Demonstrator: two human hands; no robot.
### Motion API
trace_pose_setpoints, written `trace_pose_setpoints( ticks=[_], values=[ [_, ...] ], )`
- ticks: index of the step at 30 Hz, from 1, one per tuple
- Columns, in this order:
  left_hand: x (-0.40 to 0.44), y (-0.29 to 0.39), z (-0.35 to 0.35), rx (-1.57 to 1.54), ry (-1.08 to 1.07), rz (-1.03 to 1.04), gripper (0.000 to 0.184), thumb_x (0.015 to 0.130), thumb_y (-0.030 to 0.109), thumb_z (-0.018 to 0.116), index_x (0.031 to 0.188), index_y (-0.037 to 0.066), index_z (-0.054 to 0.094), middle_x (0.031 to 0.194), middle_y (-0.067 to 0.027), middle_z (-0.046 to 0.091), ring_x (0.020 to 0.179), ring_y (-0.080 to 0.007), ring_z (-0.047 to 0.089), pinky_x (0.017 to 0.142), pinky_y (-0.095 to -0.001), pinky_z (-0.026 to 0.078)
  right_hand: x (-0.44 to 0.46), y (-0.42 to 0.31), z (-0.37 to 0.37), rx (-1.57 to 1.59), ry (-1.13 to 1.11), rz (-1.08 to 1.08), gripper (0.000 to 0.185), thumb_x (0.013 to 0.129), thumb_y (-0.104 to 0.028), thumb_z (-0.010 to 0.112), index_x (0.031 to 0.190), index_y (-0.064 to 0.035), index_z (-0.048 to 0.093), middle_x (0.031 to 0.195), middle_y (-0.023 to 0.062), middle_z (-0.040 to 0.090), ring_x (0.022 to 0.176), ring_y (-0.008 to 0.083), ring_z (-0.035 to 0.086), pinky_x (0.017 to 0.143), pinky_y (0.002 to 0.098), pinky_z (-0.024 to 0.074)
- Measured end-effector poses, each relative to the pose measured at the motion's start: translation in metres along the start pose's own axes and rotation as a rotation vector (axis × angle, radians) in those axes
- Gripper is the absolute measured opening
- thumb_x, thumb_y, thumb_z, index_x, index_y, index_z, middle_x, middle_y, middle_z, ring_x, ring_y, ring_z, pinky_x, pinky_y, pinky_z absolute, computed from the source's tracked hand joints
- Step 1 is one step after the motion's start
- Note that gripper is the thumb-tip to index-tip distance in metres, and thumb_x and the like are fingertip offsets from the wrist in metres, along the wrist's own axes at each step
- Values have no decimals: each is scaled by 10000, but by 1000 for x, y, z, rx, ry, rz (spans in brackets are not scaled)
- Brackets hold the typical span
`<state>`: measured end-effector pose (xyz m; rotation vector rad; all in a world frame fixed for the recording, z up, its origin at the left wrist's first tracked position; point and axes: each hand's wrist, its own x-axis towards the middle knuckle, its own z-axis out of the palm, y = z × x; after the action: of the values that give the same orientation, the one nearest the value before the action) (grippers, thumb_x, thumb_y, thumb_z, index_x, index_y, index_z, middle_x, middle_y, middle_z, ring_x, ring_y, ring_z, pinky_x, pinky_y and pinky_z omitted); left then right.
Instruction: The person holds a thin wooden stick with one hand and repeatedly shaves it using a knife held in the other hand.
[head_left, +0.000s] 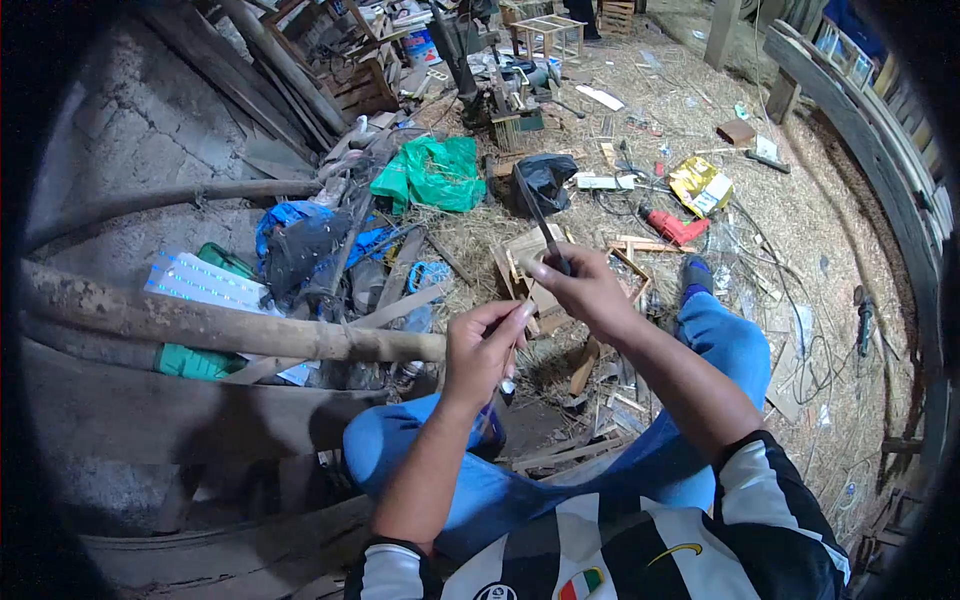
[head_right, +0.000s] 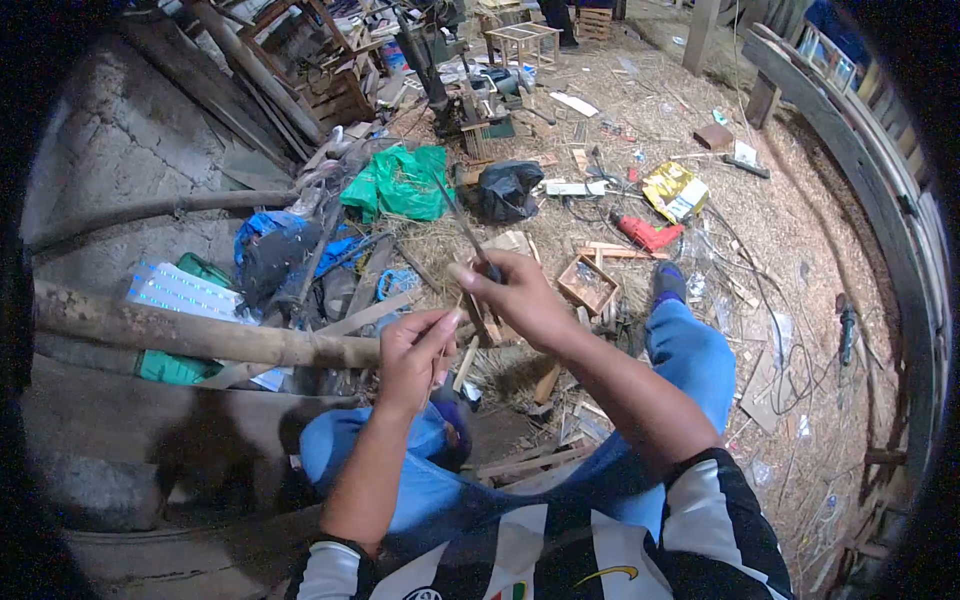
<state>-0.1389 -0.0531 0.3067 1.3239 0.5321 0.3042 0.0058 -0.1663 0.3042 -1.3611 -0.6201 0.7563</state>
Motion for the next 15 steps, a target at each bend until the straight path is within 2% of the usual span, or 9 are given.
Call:
trace_pose_setpoints(
  ticks=[2,4,6,8,11,15],
  values=[
    [0,-1,-3,10,-8,-13,221,915,176,701,1013,-21,707,647,-18,590,413,-41,439,368,-202,312,8,12,3,14,64,12,264,944,-278,691,877,-29,636,776,-36,566,732,42,469,618,246,383],
    [-1,-2,-9,33,-25,-19,211,916,167,693,1016,-18,708,651,-14,597,438,-38,461,389,-196,327,9,6,3,22,118,118,221,940,-259,695,815,-86,635,689,-66,488,654,30,409,566,240,314],
    [-5,1,-17,92,-88,-13,202,912,172,700,998,-9,713,653,-8,608,466,-30,479,416,-186,339,9,-2,9,-65,187,101,228,936,-249,699,804,-74,635,665,-74,469,633,27,396,557,244,299],
    [-14,3,-25,79,-118,-23,196,902,173,713,986,-4,717,658,-5,623,477,-24,484,428,-177,341,15,10,11,-33,188,-47,231,929,-240,706,808,-54,644,671,-73,481,637,32,404,560,247,303],
    [-28,3,-42,132,-199,-7,191,890,148,723,1000,-9,720,668,-18,642,473,-32,496,425,-181,347,-4,-10,28,-125,248,3,226,912,-226,721,813,-32,658,681,-63,502,642,43,412,566,254,314],
    [-74,11,-61,162,-140,-20,191,890,119,715,1004,-34,716,679,-49,650,469,-57,529,412,-200,391,-25,-19,40,-279,293,28,217,902,-213,725,822,-16,679,674,-61,515,620,52,406,550,268,324]
  ],
)
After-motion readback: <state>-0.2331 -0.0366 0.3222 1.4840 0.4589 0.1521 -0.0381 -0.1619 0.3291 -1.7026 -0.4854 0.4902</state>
